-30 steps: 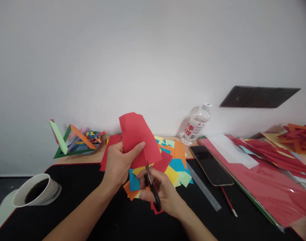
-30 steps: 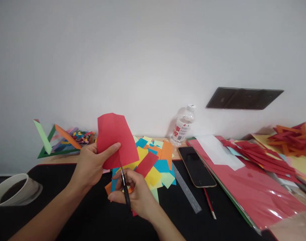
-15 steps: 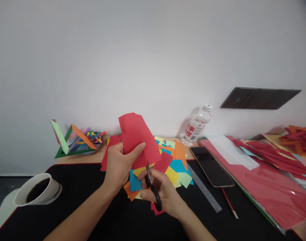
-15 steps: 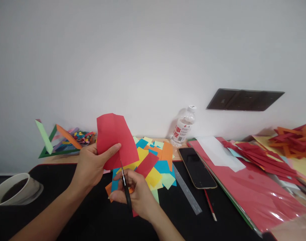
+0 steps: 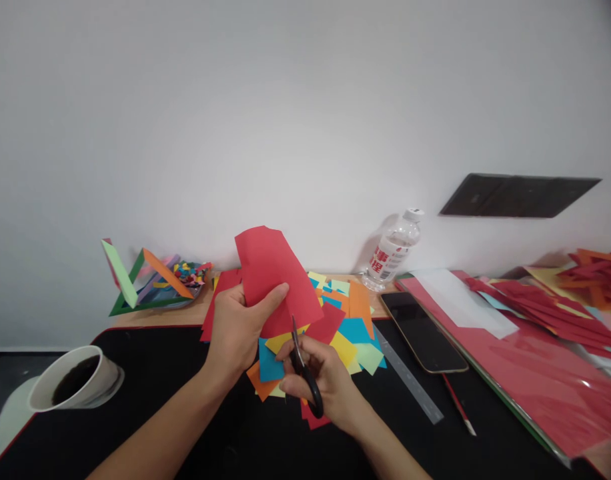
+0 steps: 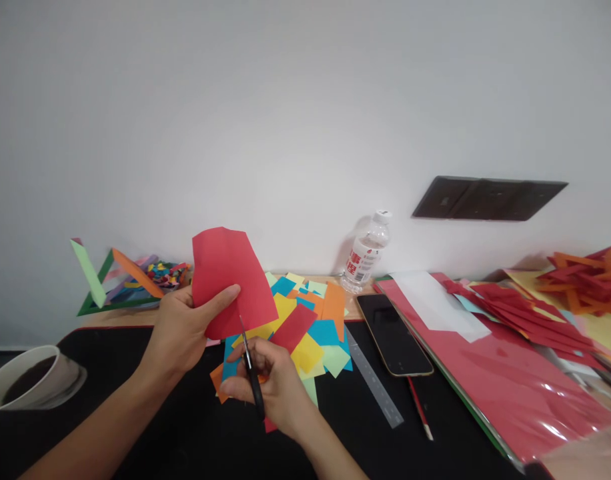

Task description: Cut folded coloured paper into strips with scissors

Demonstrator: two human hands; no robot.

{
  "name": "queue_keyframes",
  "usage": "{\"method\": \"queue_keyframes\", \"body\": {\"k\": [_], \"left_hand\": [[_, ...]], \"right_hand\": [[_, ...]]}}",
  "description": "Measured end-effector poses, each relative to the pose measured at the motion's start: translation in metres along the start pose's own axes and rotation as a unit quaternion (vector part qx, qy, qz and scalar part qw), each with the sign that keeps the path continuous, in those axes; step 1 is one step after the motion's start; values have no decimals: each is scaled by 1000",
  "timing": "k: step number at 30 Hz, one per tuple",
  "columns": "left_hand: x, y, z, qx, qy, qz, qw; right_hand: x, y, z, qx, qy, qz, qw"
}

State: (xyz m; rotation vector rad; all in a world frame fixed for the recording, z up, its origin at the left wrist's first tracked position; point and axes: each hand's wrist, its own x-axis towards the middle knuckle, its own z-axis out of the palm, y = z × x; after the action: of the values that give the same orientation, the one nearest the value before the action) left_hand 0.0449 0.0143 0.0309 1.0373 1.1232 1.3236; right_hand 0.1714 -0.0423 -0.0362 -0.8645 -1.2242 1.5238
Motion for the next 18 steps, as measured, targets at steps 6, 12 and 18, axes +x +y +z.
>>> {"method": "queue_keyframes", "body": {"k": [6,12,18], "left_hand": [[1,-1,0,2,5,-3,1000],[0,0,1,1,6,-6,1000],[0,2,2,-10,5,-14,1000]], "right_hand": [[0,1,1,4,-1,4,1000],[1,4,0,-1,9,7,1000],[1,5,0,-1,10,6,1000]]}}
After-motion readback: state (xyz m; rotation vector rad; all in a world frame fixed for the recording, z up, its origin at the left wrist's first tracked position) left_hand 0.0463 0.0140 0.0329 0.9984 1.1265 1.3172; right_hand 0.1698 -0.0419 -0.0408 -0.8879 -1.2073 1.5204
